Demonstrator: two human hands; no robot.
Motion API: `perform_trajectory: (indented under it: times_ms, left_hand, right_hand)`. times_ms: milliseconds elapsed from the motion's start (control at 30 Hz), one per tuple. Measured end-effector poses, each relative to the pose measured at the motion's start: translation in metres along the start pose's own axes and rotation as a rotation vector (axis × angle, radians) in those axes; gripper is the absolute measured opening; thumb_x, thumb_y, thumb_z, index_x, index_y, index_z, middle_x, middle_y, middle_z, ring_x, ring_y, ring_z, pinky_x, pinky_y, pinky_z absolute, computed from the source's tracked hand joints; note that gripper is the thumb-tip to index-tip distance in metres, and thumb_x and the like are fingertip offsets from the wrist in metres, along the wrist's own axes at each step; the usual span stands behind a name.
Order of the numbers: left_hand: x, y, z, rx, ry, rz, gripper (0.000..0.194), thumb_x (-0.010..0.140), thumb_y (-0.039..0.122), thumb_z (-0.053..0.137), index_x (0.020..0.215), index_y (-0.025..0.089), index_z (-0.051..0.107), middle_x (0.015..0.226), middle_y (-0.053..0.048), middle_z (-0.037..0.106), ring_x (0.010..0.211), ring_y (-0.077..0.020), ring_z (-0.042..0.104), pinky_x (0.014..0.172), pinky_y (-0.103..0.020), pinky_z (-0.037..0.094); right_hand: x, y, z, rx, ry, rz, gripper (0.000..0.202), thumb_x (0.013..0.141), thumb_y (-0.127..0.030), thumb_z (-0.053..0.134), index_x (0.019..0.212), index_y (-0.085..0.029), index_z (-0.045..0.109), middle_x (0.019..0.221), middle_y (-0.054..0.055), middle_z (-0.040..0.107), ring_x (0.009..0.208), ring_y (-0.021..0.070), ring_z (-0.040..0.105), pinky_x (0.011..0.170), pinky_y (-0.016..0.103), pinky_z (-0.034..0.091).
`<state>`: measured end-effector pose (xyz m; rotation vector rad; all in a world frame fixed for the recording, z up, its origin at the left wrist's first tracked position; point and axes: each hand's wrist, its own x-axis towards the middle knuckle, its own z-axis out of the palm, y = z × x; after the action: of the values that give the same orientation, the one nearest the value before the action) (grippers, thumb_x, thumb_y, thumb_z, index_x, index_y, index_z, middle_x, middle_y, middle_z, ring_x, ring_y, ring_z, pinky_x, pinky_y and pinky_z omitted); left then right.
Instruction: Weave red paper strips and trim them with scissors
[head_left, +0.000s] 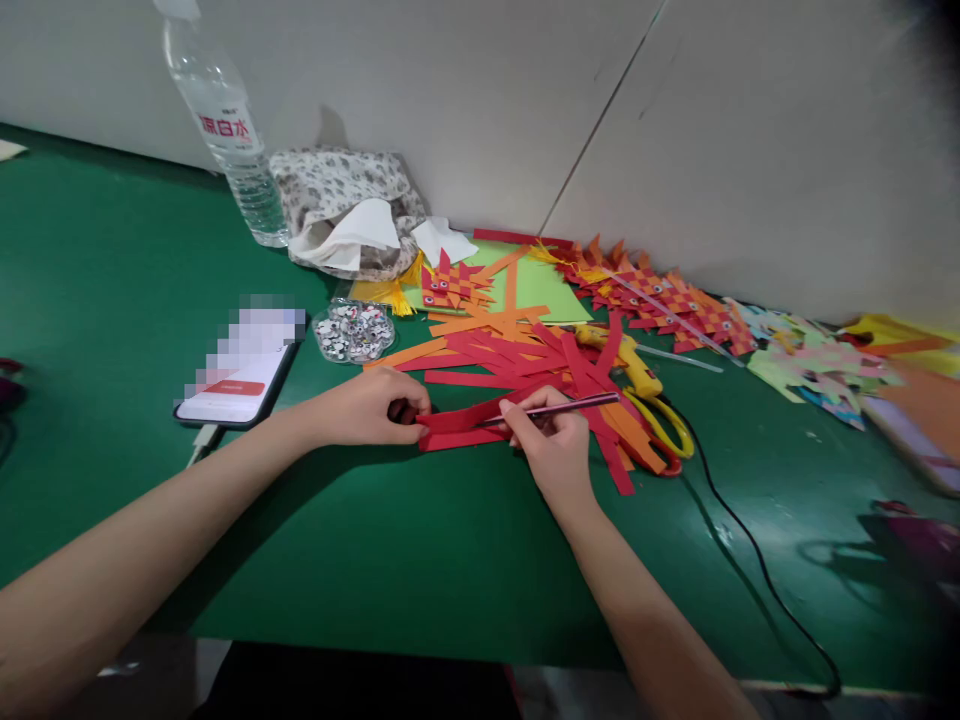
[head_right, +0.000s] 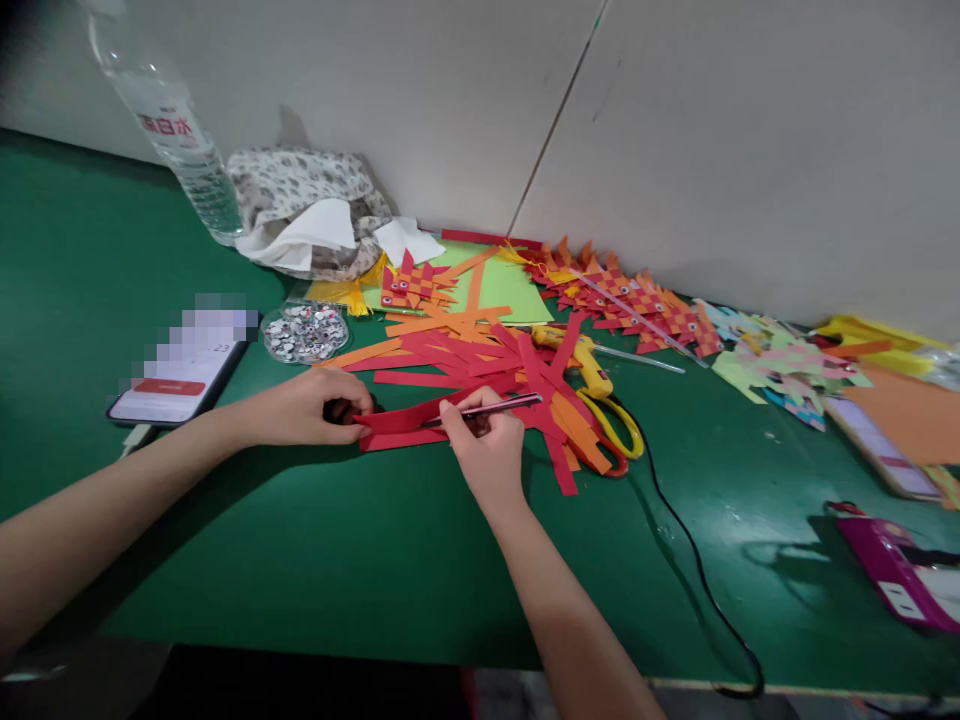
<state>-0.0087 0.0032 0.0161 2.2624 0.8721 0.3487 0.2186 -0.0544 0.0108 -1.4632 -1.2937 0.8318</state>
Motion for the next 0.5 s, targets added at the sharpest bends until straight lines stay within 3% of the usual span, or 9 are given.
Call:
perform_trajectory:
  times_ms: [233,500]
  left_hand:
    - [0.002,0.0,0.006,0.053,0.047,0.028,0.018,0.08,0.033,0.06,0.081,0.016,0.066,0.065,0.001,0.059,0.058,-0.0104,0.052,0.055,-0.021,0.036]
    - [0.004,0.004,0.008,0.083,0.068,0.02,0.015,0.077,0.03,0.062,0.081,0.016,0.068,0.063,0.002,0.06,0.057,-0.01,0.053,0.056,-0.021,0.035]
  right_hand:
    - [-0.004,-0.002,0.01,0.053,-0.133,-0.024,0.026,0.074,-0.036,0.071,0.064,-0.02,0.054,0.053,-0.001,0.061,0.045,0.0114,0.053,0.044,0.023,0.039]
    - [-0.002,0.0,0.012,0.051,-0.14,0.026,0.027,0.073,-0.038,0.072,0.064,-0.02,0.053,0.054,0.0,0.064,0.045,0.0119,0.055,0.045,0.022,0.042]
